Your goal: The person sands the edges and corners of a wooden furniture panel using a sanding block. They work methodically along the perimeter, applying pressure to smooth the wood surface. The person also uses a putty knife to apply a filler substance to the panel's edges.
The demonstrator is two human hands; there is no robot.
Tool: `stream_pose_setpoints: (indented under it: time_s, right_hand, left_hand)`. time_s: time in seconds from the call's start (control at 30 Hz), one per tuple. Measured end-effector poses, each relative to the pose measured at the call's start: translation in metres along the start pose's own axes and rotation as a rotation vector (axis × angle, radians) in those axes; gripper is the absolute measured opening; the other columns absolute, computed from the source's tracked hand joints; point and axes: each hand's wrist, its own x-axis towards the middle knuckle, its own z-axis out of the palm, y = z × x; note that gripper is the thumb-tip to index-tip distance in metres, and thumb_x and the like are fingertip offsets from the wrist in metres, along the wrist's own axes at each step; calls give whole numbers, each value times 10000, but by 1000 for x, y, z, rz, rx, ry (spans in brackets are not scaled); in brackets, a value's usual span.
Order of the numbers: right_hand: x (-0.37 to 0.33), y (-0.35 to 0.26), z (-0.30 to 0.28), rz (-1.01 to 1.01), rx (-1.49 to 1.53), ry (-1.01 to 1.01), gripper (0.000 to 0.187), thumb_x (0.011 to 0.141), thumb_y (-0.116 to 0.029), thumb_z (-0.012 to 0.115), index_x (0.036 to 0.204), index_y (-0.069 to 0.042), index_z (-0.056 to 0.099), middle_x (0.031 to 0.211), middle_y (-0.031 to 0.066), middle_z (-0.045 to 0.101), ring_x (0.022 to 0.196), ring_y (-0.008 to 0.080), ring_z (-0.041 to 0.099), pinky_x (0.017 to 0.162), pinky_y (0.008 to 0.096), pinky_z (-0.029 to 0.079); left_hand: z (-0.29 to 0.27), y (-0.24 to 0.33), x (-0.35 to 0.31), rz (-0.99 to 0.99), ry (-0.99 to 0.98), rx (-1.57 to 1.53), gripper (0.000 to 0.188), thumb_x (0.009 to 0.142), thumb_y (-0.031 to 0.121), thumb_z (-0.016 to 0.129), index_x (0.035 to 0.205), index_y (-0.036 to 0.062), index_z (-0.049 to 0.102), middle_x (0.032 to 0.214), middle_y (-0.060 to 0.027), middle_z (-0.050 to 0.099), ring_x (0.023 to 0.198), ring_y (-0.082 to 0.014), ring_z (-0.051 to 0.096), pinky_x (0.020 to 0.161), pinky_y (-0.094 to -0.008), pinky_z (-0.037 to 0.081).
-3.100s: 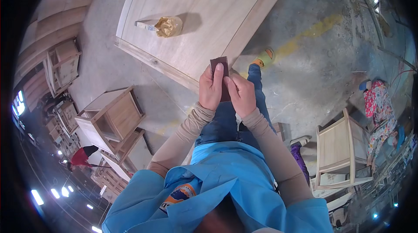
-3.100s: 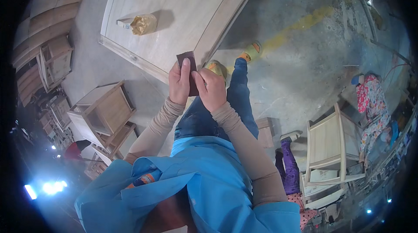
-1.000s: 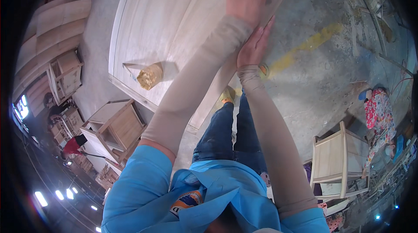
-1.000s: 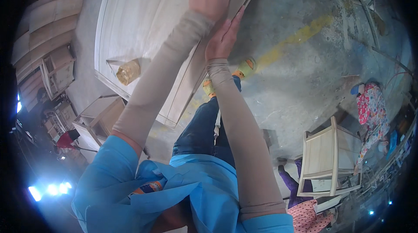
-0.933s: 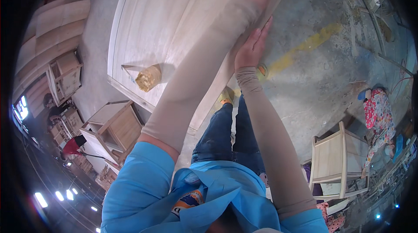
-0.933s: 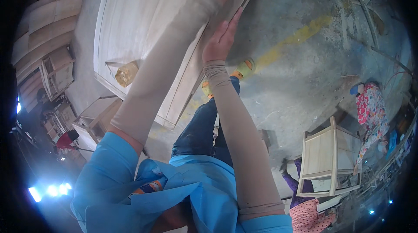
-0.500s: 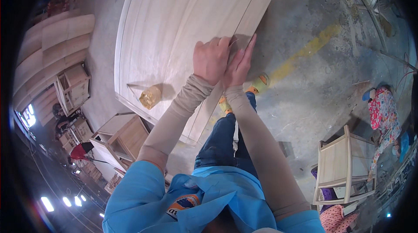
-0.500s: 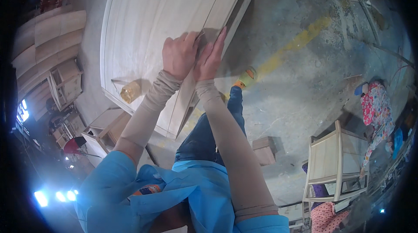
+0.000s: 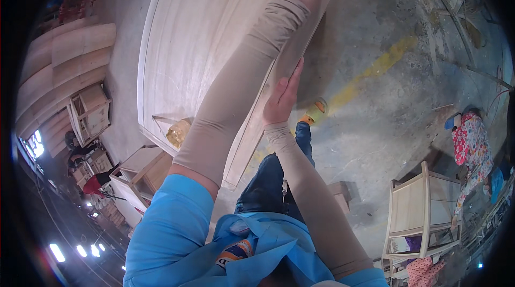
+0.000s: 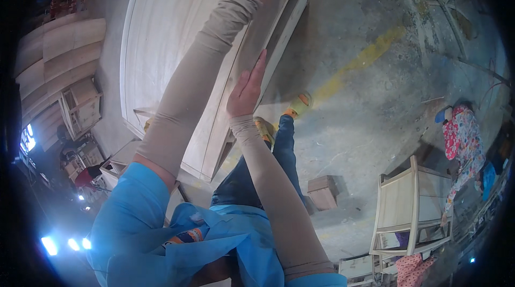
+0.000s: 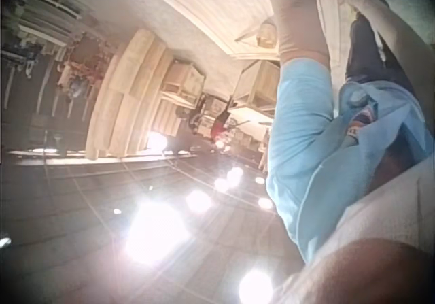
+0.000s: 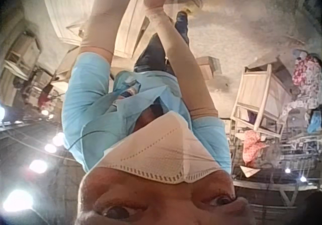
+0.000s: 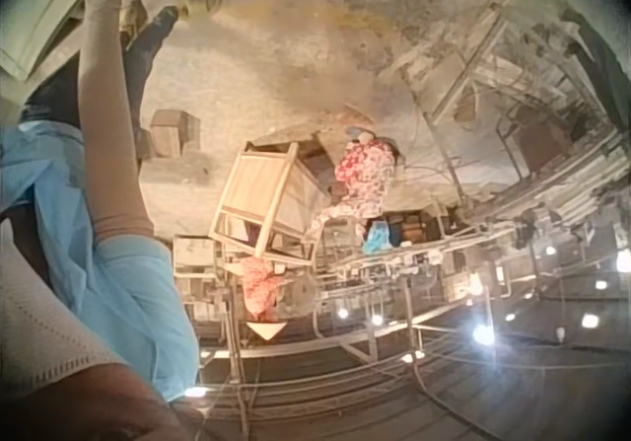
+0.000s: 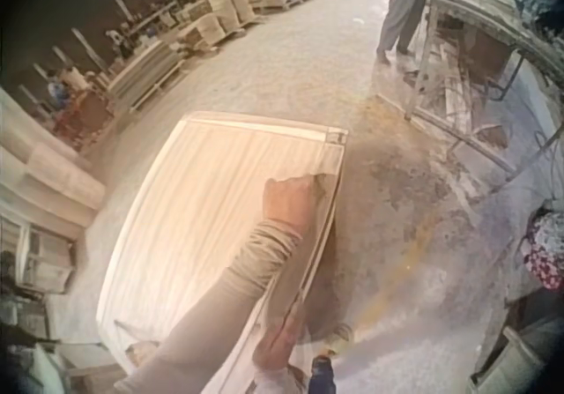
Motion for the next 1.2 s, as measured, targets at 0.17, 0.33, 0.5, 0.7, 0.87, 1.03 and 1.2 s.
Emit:
stream_pose_setpoints:
  time_s: [0.17,0.33,0.5,0.7,0.87,1.03,1.2]
  right_hand:
    - [0,-6,0,7,-2,-12,537,1009,-182,302,1477,32,149,1502,231,265,1388,350,289,1123,370,259]
    - [-2,-6,1,20,-23,-18,543,1000,-166,321,1478,24,148,1500,235,265,1383,369,291,1113,386,282]
    - [-2,-6,0,8,-46,-11,547,993,-154,330,1481,14,150,1498,229,271,1372,375,307,1107,393,293]
    - [-4,-5,2,35,-87,-5,536,991,-150,329,1476,8,166,1482,224,296,1350,384,337,1101,399,309]
    - [-1,-4,0,5,-84,3,530,1011,-186,296,1472,38,163,1480,255,292,1357,377,338,1104,384,293]
    - [0,1,1,-28,-87,51,529,1008,-182,307,1470,36,170,1465,259,318,1340,381,360,1089,388,311]
    - [-4,-5,6,-36,-50,4,520,996,-130,311,1465,38,166,1477,262,288,1353,397,326,1102,398,303]
  left_hand:
    - [-13,-5,-27,-22,-11,-9,110,810,168,544,747,122,621,641,-97,656,603,-258,661,592,-404,442]
    - [-32,-11,-70,-14,-57,-11,150,886,261,544,816,131,576,612,-68,625,551,-275,612,501,-415,411]
    - [-29,-8,-51,-22,-73,32,163,896,257,538,808,123,566,601,-66,622,561,-274,622,512,-407,421]
    - [14,-5,34,-73,45,46,211,818,215,551,664,129,667,648,-129,668,608,-269,676,572,-418,491]
    - [17,2,64,-62,-52,38,239,817,237,547,697,98,701,711,-148,685,646,-283,684,596,-415,511]
    - [39,1,84,-51,-40,-34,248,809,251,549,728,87,716,772,-147,697,711,-294,689,617,-415,521]
    - [38,-18,54,-29,-30,-72,246,810,255,548,743,95,722,781,-147,697,728,-291,691,619,-424,524]
